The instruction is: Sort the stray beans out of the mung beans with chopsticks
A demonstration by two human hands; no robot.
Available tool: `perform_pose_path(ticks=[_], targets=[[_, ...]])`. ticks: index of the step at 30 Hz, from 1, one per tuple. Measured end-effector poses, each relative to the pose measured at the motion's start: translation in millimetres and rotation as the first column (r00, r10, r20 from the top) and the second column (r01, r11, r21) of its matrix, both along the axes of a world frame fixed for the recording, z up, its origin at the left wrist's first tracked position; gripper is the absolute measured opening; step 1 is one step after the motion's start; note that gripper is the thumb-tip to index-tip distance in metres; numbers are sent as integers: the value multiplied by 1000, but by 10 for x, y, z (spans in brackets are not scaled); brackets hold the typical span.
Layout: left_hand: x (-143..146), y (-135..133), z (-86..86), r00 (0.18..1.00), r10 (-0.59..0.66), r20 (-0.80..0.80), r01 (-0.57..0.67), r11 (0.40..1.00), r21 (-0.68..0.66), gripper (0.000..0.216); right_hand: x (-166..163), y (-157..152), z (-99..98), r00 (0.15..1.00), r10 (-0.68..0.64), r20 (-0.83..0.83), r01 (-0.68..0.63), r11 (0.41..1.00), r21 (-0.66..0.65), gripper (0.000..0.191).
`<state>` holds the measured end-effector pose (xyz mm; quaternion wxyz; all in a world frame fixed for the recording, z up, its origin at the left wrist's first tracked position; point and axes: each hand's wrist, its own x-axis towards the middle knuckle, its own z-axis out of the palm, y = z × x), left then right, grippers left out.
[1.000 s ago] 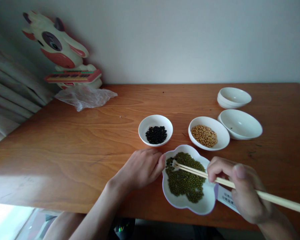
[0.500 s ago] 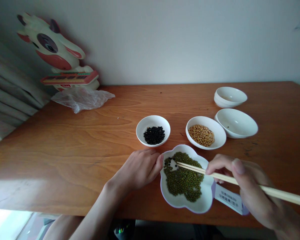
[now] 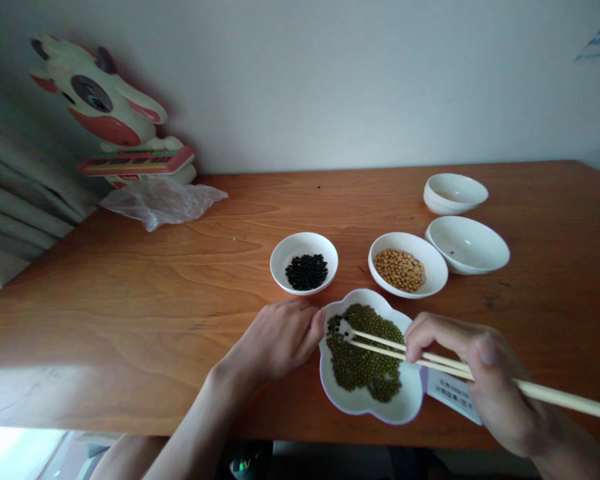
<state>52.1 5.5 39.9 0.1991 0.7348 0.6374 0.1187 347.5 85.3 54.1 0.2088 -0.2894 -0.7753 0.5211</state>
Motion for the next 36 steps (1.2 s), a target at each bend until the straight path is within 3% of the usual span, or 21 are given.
perform_pose_path(ticks=[5, 18, 27, 36], targets=[[-1, -3, -8, 1000, -10, -21, 10, 1000, 12, 49, -33, 20, -23, 999, 20, -27, -19, 999, 29, 66], [-7, 1, -16, 1000, -28, -3, 28, 999, 21, 52, -90, 6, -9, 999, 35, -9, -34, 995, 98, 65], [-6, 2, 1, 1000, -28, 4, 28, 1000, -2, 53, -105, 15, -41, 995, -5, -103, 17, 993, 119, 60], [-2, -10, -3, 1000, -25, -1, 25, 1000, -6, 53, -96, 11, -36, 1000, 18, -20, -16, 995, 95, 68]])
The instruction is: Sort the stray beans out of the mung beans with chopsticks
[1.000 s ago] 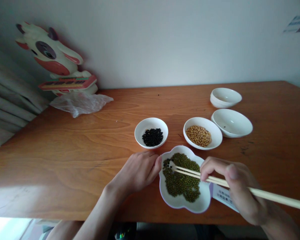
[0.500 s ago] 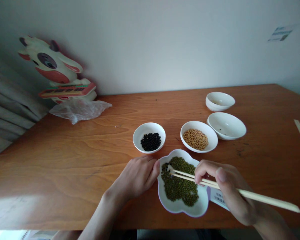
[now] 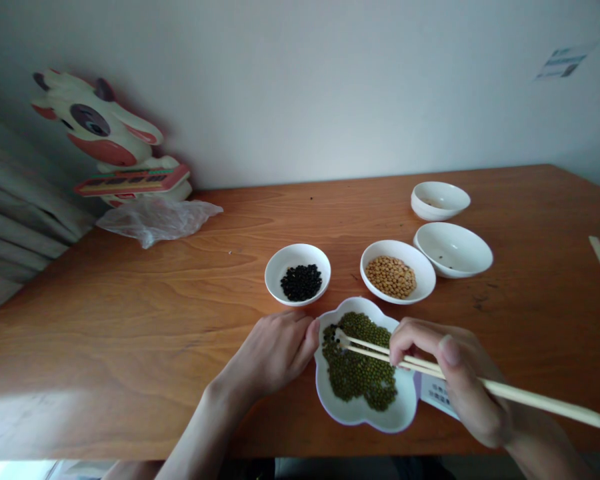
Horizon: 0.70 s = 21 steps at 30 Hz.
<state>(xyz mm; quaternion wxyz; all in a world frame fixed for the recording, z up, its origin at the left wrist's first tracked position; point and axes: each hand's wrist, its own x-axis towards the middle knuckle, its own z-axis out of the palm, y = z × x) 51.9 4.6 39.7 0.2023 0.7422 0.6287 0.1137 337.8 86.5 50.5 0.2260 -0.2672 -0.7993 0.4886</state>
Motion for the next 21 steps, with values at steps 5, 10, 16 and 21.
perform_pose_path(ticks=[5, 10, 16, 21], targets=[[-4, 2, 8, 1000, 2, 6, -2, 1000, 25, 51, -11, 0, -5, 1000, 17, -11, -17, 999, 34, 65], [-8, 2, -1, 1000, -11, -12, 11, 998, 63, 50, 4, -2, -12, 998, 4, -66, -1, 999, 43, 62], [2, 6, -15, 1000, -6, -9, 6, 999, 48, 52, -17, 5, -32, 998, 14, -58, -12, 1000, 21, 69], [-9, 2, -32, 1000, 6, -13, -6, 1000, 17, 54, -32, 0, -28, 1000, 6, -31, -5, 1000, 20, 68]])
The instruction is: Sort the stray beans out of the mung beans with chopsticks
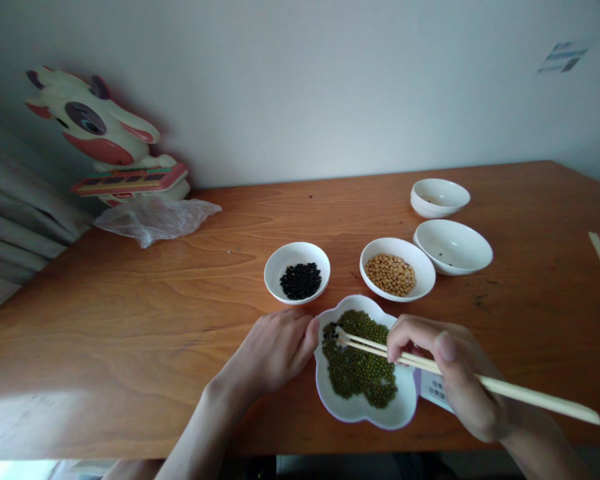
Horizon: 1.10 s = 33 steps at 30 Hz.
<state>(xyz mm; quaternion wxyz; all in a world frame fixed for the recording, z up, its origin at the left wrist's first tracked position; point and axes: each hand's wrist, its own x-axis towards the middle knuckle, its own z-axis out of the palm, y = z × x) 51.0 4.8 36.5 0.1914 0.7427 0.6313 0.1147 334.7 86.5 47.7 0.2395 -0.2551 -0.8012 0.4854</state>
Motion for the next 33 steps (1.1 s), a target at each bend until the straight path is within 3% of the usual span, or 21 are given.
perform_pose_path(ticks=[21, 33], targets=[[-5, -1, -11, 1000, -8, 12, 8, 1000, -11, 52, -13, -6, -12, 998, 4, -58, -3, 1000, 9, 60], [-11, -1, -8, 1000, -10, 29, 10, 1000, -9, 53, -22, 12, -47, 999, 2, -39, -3, 1000, -31, 71]])
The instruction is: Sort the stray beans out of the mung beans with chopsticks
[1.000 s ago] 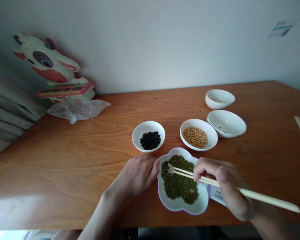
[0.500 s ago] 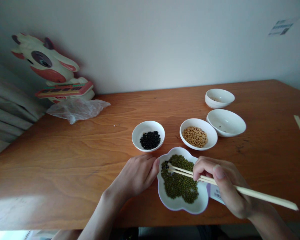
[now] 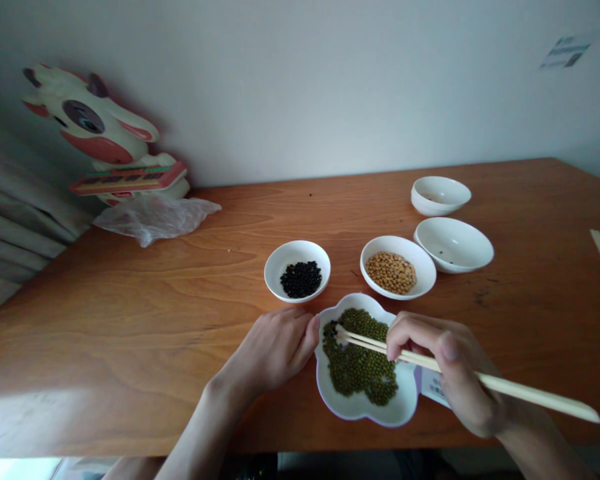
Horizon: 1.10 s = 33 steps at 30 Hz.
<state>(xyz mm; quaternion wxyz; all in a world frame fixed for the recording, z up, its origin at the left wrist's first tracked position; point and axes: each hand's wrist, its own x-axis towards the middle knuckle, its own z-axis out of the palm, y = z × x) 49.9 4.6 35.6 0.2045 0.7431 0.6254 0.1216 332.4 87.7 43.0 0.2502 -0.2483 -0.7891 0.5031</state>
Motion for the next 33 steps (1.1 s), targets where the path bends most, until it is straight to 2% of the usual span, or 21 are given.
perform_pose_path(ticks=[12, 21, 28, 33], targets=[[17, -8, 27, 1000, -5, 0, 5, 1000, 16, 50, -6, -8, -9, 1000, 3, 19, -4, 999, 42, 72], [-3, -6, -12, 1000, -12, -3, 12, 1000, 14, 50, -49, -15, 28, 998, -24, -63, 27, 999, 42, 59], [-4, -6, -8, 1000, -13, -12, 13, 999, 41, 49, -34, -3, -30, 994, -47, -100, 49, 999, 20, 64], [3, -8, 12, 1000, -5, -9, 6, 1000, 23, 52, -24, 16, -42, 998, -23, -55, 24, 1000, 8, 69]])
